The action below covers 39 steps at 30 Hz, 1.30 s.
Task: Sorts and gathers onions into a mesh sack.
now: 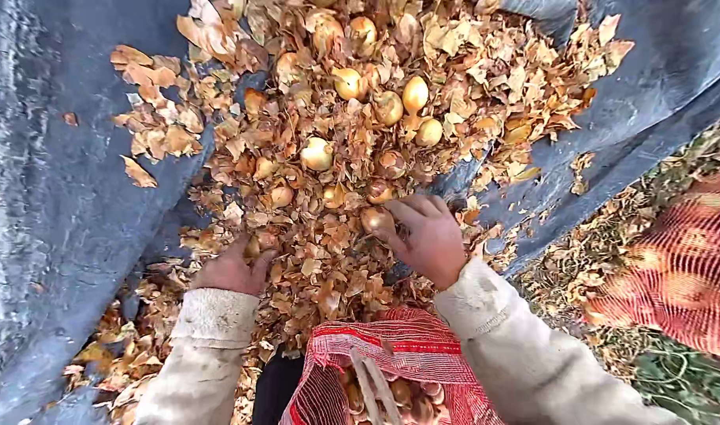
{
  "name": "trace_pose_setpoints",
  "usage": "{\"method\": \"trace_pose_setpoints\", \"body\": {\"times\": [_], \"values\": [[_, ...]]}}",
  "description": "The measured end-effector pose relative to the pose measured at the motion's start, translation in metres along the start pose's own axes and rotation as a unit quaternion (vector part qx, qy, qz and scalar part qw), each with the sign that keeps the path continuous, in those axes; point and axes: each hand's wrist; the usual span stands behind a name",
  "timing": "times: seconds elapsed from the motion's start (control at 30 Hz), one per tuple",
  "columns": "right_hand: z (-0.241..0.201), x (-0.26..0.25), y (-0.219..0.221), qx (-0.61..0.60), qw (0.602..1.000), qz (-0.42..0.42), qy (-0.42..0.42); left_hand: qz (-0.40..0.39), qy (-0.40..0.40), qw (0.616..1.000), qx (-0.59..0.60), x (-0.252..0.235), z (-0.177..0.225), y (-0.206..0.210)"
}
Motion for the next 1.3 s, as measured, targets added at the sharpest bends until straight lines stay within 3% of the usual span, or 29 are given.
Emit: {"method": "trace_pose_setpoints", "body": {"times": [0.07, 0.13, 0.23, 0.3, 0.37, 0.4, 0.43, 0.47, 0.5, 0.53, 0.57, 0.6, 0.67, 0.73, 0.77, 0.8, 0.87, 0.93, 0.97, 1.03, 1.13, 1.23, 1.3], "values": [[-0.008, -0.009, 0.015, -0.001, 0.988, -0.155, 0.02, -0.016, -0.04, 0.999, -0.025, -0.007, 0.009, 0.001], [-0.013, -0.019, 0.022, 0.013, 0.969, -0.242, 0.043, -0.049, -0.064, 0.995, -0.052, -0.012, 0.013, -0.001], [-0.014, -0.035, 0.005, -0.04, 0.953, -0.293, 0.063, -0.073, -0.06, 0.99, -0.102, -0.017, 0.014, -0.007], [-0.014, -0.025, -0.013, -0.188, 0.947, -0.26, 0.023, -0.063, -0.048, 0.99, -0.115, -0.008, 0.018, -0.011], [-0.023, -0.002, -0.03, -0.393, 0.879, -0.264, -0.06, -0.202, -0.128, 0.969, -0.058, 0.009, 0.042, -0.042], [-0.028, 0.013, -0.035, -0.488, 0.81, -0.307, -0.105, -0.065, -0.005, 0.997, 0.039, 0.008, 0.01, -0.02], [-0.035, 0.03, -0.037, -0.548, 0.738, -0.369, -0.141, 0.002, 0.094, 0.981, 0.169, 0.0, -0.018, -0.003], [-0.039, 0.048, -0.035, -0.569, 0.669, -0.446, -0.17, 0.012, 0.16, 0.941, 0.297, -0.003, -0.033, 0.008], [-0.042, 0.066, -0.029, -0.55, 0.626, -0.518, -0.191, 0.017, 0.21, 0.884, 0.417, 0.002, -0.036, 0.019], [-0.044, 0.082, -0.023, -0.495, 0.615, -0.58, -0.201, 0.001, 0.262, 0.8, 0.54, 0.013, -0.029, 0.03], [-0.044, 0.095, -0.017, -0.4, 0.629, -0.636, -0.2, -0.046, 0.316, 0.714, 0.623, 0.032, -0.016, 0.041], [-0.046, 0.104, -0.013, -0.265, 0.647, -0.692, -0.181, -0.115, 0.367, 0.657, 0.648, 0.056, -0.004, 0.053], [-0.046, 0.104, -0.001, -0.034, 0.653, -0.749, -0.11, -0.276, 0.434, 0.626, 0.585, 0.1, 0.013, 0.074], [-0.031, 0.079, -0.005, -0.022, 0.711, -0.693, -0.117, -0.374, 0.477, 0.648, 0.461, 0.114, 0.022, 0.086], [-0.023, 0.061, -0.016, -0.082, 0.736, -0.658, -0.135, -0.351, 0.491, 0.667, 0.437, 0.11, 0.023, 0.086], [-0.02, 0.039, -0.032, -0.158, 0.752, -0.624, -0.142, -0.271, 0.483, 0.703, 0.445, 0.1, 0.024, 0.08], [-0.024, 0.001, -0.064, -0.26, 0.78, -0.552, -0.138, -0.003, 0.416, 0.819, 0.394, 0.061, 0.031, 0.054], [-0.033, -0.029, -0.068, -0.203, 0.888, -0.393, -0.128, 0.222, 0.327, 0.889, 0.229, 0.0, 0.04, 0.026], [-0.036, -0.045, -0.06, -0.132, 0.938, -0.302, -0.109, 0.256, 0.282, 0.908, 0.174, -0.027, 0.044, 0.013], [-0.036, -0.071, -0.032, -0.009, 0.979, -0.198, -0.05, 0.241, 0.19, 0.946, 0.109, -0.053, 0.058, -0.002], [-0.028, -0.074, 0.011, 0.056, 0.991, -0.122, -0.026, 0.159, 0.119, 0.978, 0.061, -0.044, 0.071, 0.003], [-0.033, -0.047, 0.031, 0.03, 0.99, -0.14, 0.011, 0.034, 0.089, 0.995, 0.035, -0.029, 0.054, 0.011], [-0.028, -0.028, 0.034, -0.001, 0.984, -0.175, 0.027, -0.012, 0.108, 0.989, 0.105, -0.021, 0.032, 0.014]]}}
Point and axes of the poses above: each hand's wrist, its own x-axis away from the middle knuckle, its own y-axis out of the palm, z = x × y, and after that the axes turned 8 degrees about -z, right-handed
